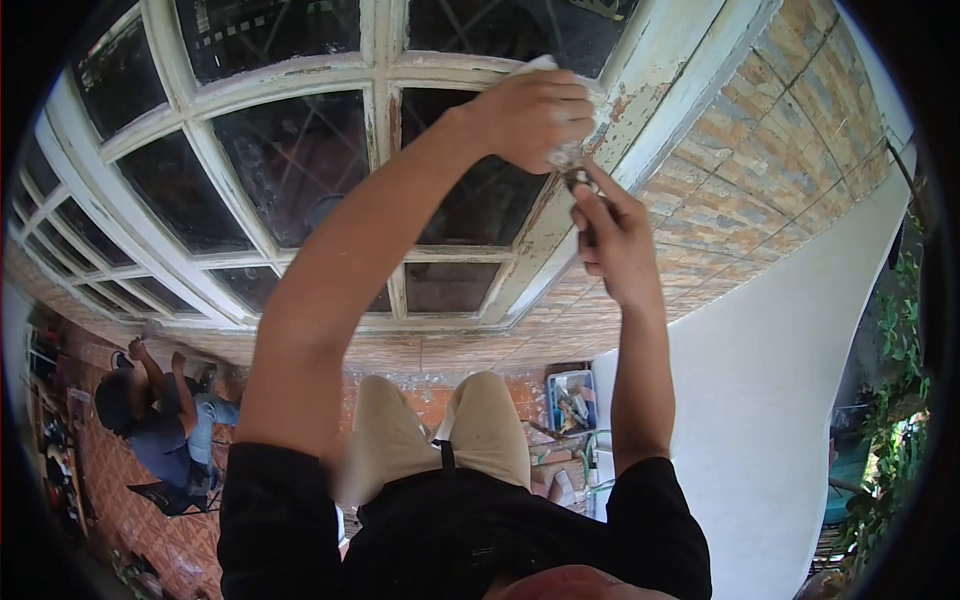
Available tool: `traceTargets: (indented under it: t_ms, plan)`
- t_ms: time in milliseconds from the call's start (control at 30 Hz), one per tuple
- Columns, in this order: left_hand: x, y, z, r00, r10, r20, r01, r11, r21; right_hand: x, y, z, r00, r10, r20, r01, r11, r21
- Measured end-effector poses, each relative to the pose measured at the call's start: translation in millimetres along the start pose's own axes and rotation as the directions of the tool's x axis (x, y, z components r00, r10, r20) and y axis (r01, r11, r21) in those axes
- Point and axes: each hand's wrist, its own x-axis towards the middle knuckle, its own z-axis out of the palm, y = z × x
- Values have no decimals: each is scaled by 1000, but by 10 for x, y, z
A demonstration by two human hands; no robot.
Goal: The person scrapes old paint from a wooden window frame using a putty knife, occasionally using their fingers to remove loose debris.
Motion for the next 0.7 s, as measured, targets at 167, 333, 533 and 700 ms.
traceTargets:
  t_ms: [167, 333, 533, 700]
  plan:
    - [-3, -27, 26, 999, -21, -39, 19, 999, -43, -24, -91, -2, 998, 43, -44, -44, 999, -28]
    - [-217, 11, -173, 998, -34, 48, 32, 999, 24, 86, 18, 119, 999, -1, 42, 0, 999, 42]
    - [-361, 52, -289, 990, -58, 130, 50, 997, 61, 108, 151, 280, 995, -90, 31, 90, 996, 10]
    - [-154, -7, -144, 990, -56, 132, 53, 998, 26, 71, -7, 127, 998, -2, -58, 0, 999, -49]
